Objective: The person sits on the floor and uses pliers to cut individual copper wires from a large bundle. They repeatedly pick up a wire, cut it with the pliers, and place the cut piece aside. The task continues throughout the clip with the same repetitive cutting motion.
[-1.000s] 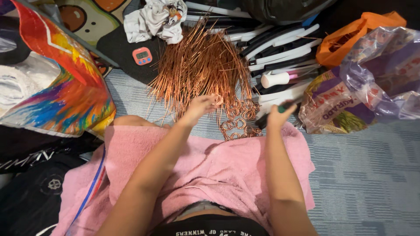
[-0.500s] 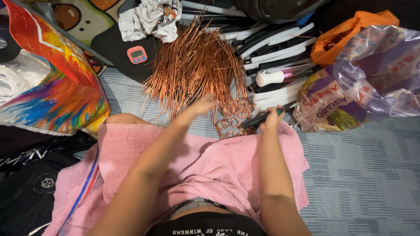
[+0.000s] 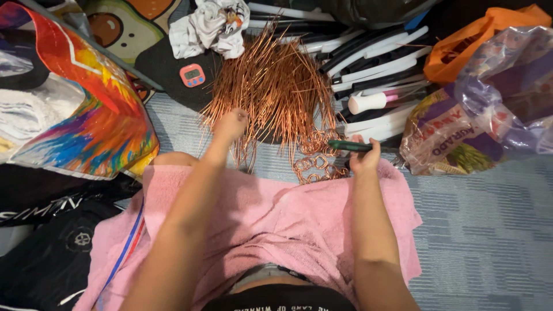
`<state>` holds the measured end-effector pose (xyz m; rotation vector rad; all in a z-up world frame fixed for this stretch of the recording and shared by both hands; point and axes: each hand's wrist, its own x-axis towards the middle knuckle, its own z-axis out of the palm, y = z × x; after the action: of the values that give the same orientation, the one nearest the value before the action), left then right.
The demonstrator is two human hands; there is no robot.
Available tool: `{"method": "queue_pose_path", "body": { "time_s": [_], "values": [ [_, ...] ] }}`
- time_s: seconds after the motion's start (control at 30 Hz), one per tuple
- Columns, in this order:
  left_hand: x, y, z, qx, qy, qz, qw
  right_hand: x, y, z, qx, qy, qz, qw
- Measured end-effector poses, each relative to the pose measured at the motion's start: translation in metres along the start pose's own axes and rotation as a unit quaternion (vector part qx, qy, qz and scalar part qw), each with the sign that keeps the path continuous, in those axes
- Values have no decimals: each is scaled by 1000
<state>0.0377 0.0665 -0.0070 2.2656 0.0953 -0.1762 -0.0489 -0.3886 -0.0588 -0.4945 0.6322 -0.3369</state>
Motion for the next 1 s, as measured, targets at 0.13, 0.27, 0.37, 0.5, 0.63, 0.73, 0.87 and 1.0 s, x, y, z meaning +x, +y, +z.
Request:
{"method": "queue_pose_path", "body": {
  "time_s": [0.13, 0.27, 0.37, 0.5, 0.63, 0.73, 0.87, 1.0],
  "values": [
    [-9, 18, 32, 16, 15, 31, 999, 3, 1, 1, 29, -13, 12, 999],
    [-22, 6, 37, 161, 103, 43, 981, 2, -1, -3, 51, 39, 37, 997],
    [-17, -10, 27, 155, 122, 8, 980, 2, 1, -1, 52, 29, 50, 997],
    [-5, -27, 31, 2, 119, -49, 992, 0, 2, 3, 48, 18, 61, 997],
    [7, -42, 40, -5, 156, -63, 986, -5, 3, 2, 32, 8, 57, 998],
    [19, -46, 40, -121, 155, -120, 973, -8, 4, 4, 38, 5, 60, 998],
    [27, -44, 43, -375, 74, -193, 904, -11, 6, 6, 42, 5, 71, 997],
    [26, -38, 43, -481, 23, -207, 851, -9, 7, 6, 23, 8, 85, 996]
  ]
}}
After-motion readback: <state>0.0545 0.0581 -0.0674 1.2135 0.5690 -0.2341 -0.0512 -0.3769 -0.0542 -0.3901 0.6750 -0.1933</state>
